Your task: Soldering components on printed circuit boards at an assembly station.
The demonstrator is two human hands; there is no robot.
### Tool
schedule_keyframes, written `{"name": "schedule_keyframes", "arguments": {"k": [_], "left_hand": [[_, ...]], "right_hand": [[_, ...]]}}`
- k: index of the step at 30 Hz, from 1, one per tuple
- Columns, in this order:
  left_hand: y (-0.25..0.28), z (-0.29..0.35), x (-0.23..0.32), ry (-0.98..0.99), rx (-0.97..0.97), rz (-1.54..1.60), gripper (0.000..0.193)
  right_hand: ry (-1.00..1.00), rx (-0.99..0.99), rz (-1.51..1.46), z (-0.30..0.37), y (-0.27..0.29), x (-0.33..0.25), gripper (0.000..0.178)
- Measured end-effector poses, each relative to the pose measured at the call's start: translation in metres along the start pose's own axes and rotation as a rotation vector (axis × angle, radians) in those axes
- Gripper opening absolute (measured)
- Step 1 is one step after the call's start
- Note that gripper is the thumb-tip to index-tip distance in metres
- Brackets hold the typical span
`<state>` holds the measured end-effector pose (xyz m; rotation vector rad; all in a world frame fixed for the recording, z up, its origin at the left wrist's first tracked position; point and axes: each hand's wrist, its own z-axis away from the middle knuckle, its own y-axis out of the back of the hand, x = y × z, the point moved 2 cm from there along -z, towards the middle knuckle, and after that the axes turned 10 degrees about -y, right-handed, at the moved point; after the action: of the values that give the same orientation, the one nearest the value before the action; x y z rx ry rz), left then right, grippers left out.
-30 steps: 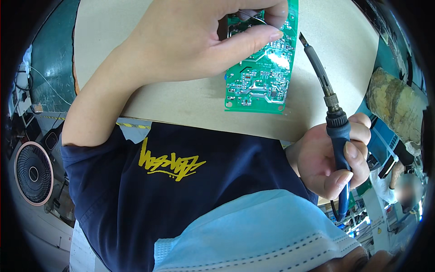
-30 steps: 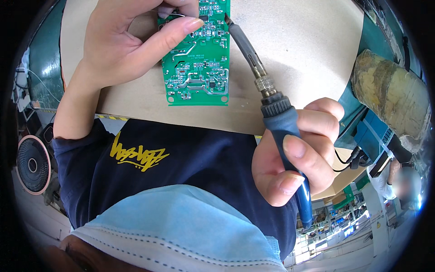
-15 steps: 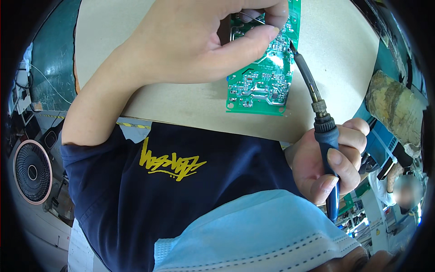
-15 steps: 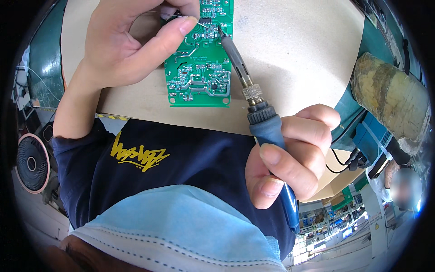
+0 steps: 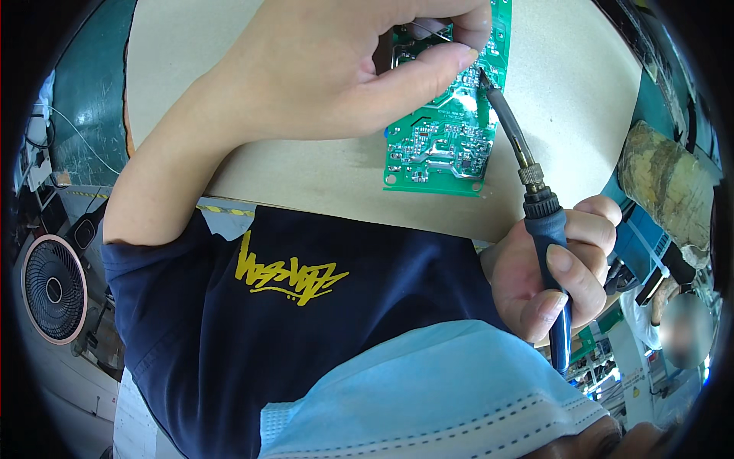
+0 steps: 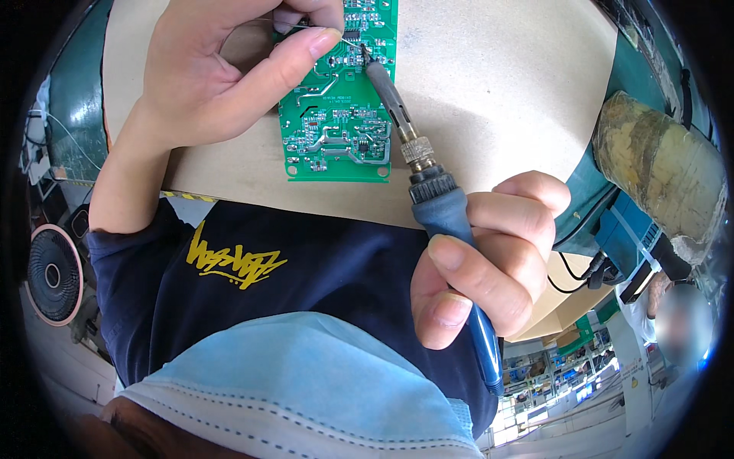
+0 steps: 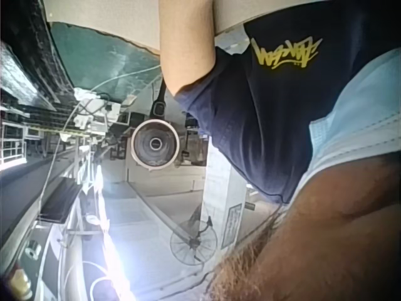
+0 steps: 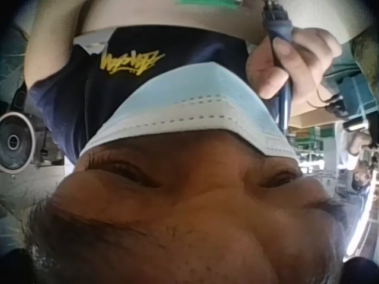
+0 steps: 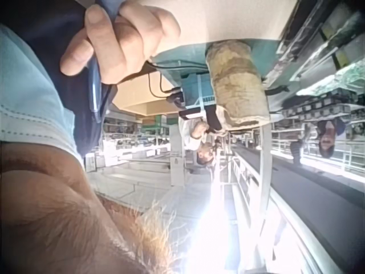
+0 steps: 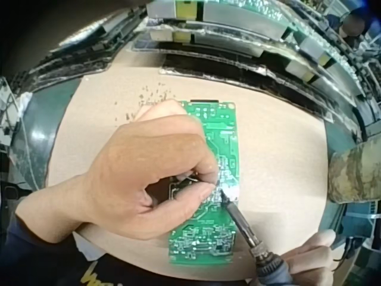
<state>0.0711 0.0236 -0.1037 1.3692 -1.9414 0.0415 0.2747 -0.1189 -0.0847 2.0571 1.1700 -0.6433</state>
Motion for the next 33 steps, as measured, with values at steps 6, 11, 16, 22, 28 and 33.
{"name": "schedule_keyframes", "arguments": {"k": [6,11,16,22,28,33], "left_hand": [[0.007,-0.005,0.003,-0.040,-0.048,-0.075,0.011],[0.008,-0.006,0.004,-0.043,-0.085,-0.114,0.010],[0.006,-0.004,0.000,0.011,-0.039,-0.010,0.009],[0.010,-0.007,0.008,0.126,-0.009,-0.052,0.005],[0.014,-0.010,0.011,0.369,0.092,0.071,0.012],[0.031,-0.020,0.020,0.123,-0.066,-0.248,0.014]], "right_hand": [[0.009,0.063,-0.050,0.002,0.004,0.002,0.031],[-0.023,0.017,-0.121,0.002,0.012,0.008,0.036],[-0.202,0.446,-0.237,0.012,0.029,0.012,0.041],[0.013,0.556,0.251,-0.002,0.091,0.018,0.038],[-0.188,0.494,0.509,0.007,0.099,0.027,0.037],[-0.064,0.413,0.286,0.001,0.068,0.014,0.038]]}}
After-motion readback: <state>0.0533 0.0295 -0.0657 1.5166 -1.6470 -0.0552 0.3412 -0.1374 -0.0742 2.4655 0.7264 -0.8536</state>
